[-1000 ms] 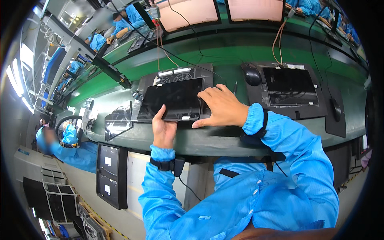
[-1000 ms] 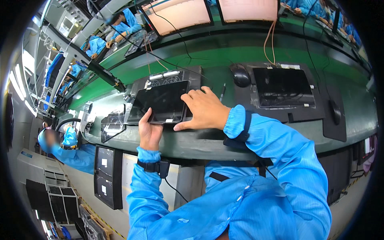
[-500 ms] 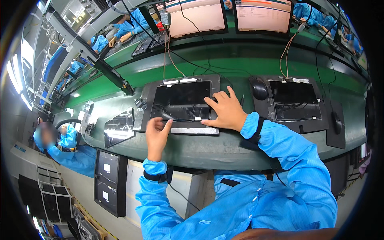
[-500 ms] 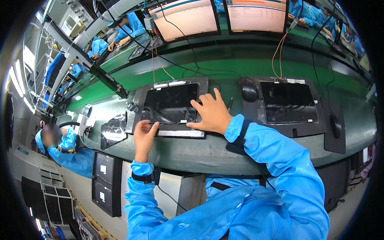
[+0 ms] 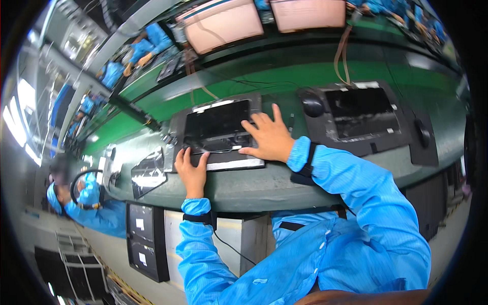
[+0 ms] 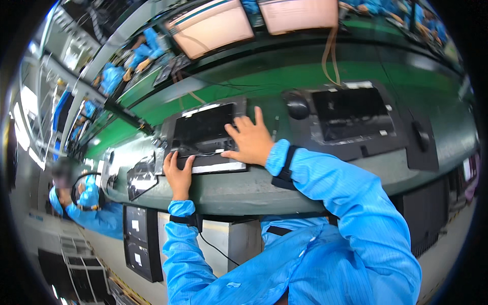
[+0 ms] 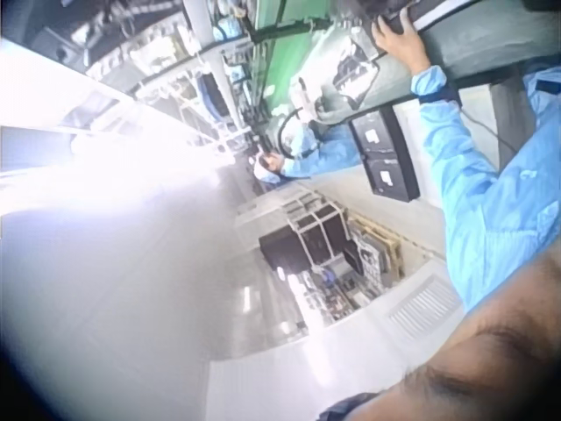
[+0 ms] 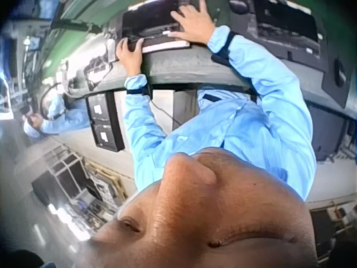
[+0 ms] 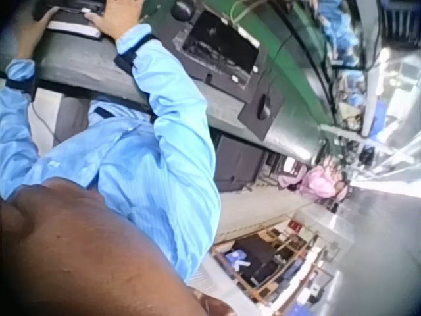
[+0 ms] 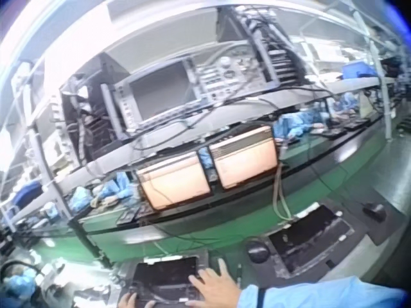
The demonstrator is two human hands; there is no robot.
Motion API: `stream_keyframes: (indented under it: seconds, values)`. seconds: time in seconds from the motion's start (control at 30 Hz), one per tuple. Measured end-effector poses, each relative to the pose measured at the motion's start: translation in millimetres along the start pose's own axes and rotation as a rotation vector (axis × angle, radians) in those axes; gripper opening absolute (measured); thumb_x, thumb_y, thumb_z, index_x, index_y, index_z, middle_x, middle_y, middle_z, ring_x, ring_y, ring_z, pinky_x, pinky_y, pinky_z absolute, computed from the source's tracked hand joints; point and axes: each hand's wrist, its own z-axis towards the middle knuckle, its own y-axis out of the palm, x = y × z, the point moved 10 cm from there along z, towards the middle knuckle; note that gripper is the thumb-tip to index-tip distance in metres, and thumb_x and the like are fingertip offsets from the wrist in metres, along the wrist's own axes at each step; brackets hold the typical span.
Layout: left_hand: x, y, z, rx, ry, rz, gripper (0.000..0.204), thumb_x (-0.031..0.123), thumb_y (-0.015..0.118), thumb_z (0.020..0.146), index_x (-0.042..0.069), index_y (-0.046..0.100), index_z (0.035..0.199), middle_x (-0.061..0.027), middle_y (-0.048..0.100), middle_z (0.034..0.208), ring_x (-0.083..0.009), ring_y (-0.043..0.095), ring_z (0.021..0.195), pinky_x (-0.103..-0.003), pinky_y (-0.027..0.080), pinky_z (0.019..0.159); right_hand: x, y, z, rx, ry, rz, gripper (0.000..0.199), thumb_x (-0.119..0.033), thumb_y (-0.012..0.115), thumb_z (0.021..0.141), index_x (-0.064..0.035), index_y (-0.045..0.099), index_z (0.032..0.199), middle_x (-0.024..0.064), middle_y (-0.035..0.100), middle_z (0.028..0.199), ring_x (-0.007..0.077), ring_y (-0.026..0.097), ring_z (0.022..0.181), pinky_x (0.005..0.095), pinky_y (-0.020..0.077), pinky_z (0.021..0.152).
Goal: Assembling, marking, and organizing tablet components on an electronics production line.
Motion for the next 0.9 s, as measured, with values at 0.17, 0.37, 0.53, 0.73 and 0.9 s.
stream_keyframes:
  seconds: [0.17, 0.37, 0.53, 0.73, 0.9]
  values:
    - [2, 33, 3, -0.097, 0.052, 0.009, 0.055, 0.033, 0.08, 0.087, -0.003, 0.066, 0.126, -0.0272, 0.057, 0.137, -0.0432, 0.05, 0.128, -0.051, 0.038, 0.11, -23, -80, -28, 0.132, -0.178, 0.277, 0.063, -0.046, 0.081, 0.072, -0.0071, 0.063, 0.119, 0.0108, 0.06, 0.114, 0.0323, 0.053, 0.113, 0.0522, 0.0399, 0.101]
    - [-8, 3, 5, -0.108, 0.082, 0.15, 0.05, 0.033, 0.068, 0.098, -0.007, 0.063, 0.128, -0.0272, 0.058, 0.137, -0.0385, 0.055, 0.125, -0.048, 0.041, 0.109, 44, -255, -189, 0.467, 0.013, 0.291, 0.026, -0.024, 0.076, 0.083, -0.0079, 0.069, 0.102, 0.009, 0.067, 0.1, 0.031, 0.065, 0.093, 0.0436, 0.053, 0.083]
    - [64, -19, -8, -0.047, 0.218, -0.084, 0.057, 0.037, 0.08, 0.089, -0.007, 0.066, 0.123, -0.0265, 0.065, 0.126, -0.0411, 0.065, 0.109, -0.048, 0.05, 0.101, 153, -334, -483, 0.155, 1.068, -0.533, 0.043, -0.031, 0.079, 0.081, -0.0026, 0.066, 0.11, 0.0146, 0.065, 0.103, 0.0374, 0.062, 0.097, 0.0468, 0.0491, 0.089]
    - [174, -39, -59, -0.158, 0.107, -0.563, 0.033, 0.016, 0.058, 0.103, -0.005, 0.061, 0.128, -0.0197, 0.054, 0.143, -0.0282, 0.055, 0.128, -0.039, 0.046, 0.105, 126, -281, -590, -0.143, 1.194, -0.429, 0.038, -0.028, 0.073, 0.088, -0.0036, 0.059, 0.113, 0.017, 0.061, 0.102, 0.0393, 0.063, 0.094, 0.0466, 0.0525, 0.078]
    - [257, -27, -100, -0.412, 0.164, -1.054, 0.021, -0.001, 0.061, 0.093, -0.004, 0.066, 0.113, -0.0184, 0.064, 0.126, -0.0279, 0.061, 0.117, -0.038, 0.046, 0.104, 65, -333, -533, 0.224, 1.346, -0.49, 0.032, -0.021, 0.069, 0.093, 0.0003, 0.058, 0.114, 0.0219, 0.059, 0.105, 0.0458, 0.06, 0.093, 0.0482, 0.0501, 0.076]
